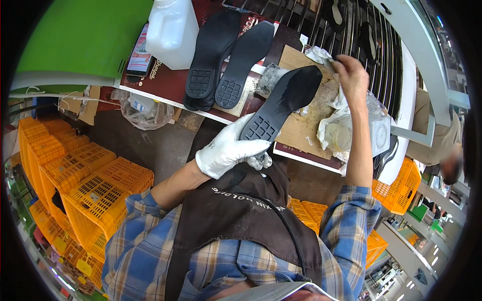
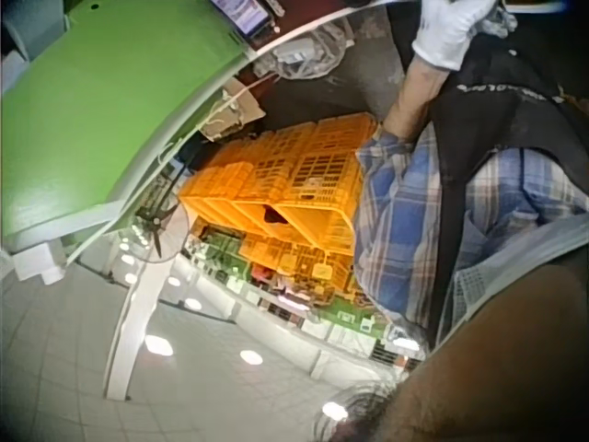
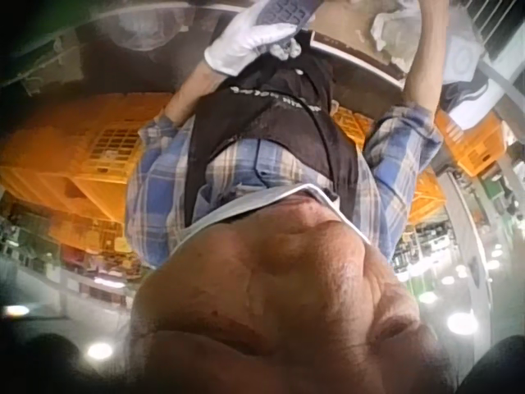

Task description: Apply adhesive or primer to shoe outsoles using a brush in a manufacturing setting.

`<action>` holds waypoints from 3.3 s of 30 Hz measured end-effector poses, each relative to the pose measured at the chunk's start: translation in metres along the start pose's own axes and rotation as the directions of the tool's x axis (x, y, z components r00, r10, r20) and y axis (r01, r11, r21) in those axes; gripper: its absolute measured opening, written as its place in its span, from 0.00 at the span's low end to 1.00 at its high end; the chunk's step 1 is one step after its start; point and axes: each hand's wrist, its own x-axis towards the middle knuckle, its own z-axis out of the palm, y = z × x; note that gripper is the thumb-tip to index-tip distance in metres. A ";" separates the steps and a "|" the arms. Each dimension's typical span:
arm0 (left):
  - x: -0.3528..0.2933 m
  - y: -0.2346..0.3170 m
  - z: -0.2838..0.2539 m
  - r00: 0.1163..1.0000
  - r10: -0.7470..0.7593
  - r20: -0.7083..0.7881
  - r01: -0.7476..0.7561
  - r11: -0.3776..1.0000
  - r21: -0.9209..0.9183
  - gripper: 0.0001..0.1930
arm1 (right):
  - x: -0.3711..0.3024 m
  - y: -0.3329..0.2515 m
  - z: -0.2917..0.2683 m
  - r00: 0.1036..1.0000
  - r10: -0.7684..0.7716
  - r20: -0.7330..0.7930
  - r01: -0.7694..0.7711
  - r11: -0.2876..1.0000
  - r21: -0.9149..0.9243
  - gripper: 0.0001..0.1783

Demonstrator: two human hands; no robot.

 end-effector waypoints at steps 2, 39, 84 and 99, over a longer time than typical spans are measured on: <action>-0.001 -0.001 0.001 1.000 0.015 0.004 -0.015 1.000 -0.010 0.32 | -0.002 -0.004 -0.002 0.982 0.045 -0.185 -0.031 0.997 0.077 0.14; 0.013 -0.029 -0.007 0.982 0.186 -0.018 -0.186 0.969 -0.159 0.33 | 0.019 -0.061 0.016 0.663 -0.417 0.621 -0.108 0.769 0.631 0.09; 0.013 -0.034 0.002 0.974 0.218 0.063 -0.201 0.958 -0.203 0.39 | -0.027 -0.105 -0.005 0.862 -0.291 0.415 -0.031 0.786 0.617 0.09; 0.013 -0.045 -0.013 0.990 0.138 0.005 -0.132 0.959 -0.250 0.49 | -0.076 -0.072 -0.041 0.753 -0.591 0.290 0.435 0.778 0.453 0.13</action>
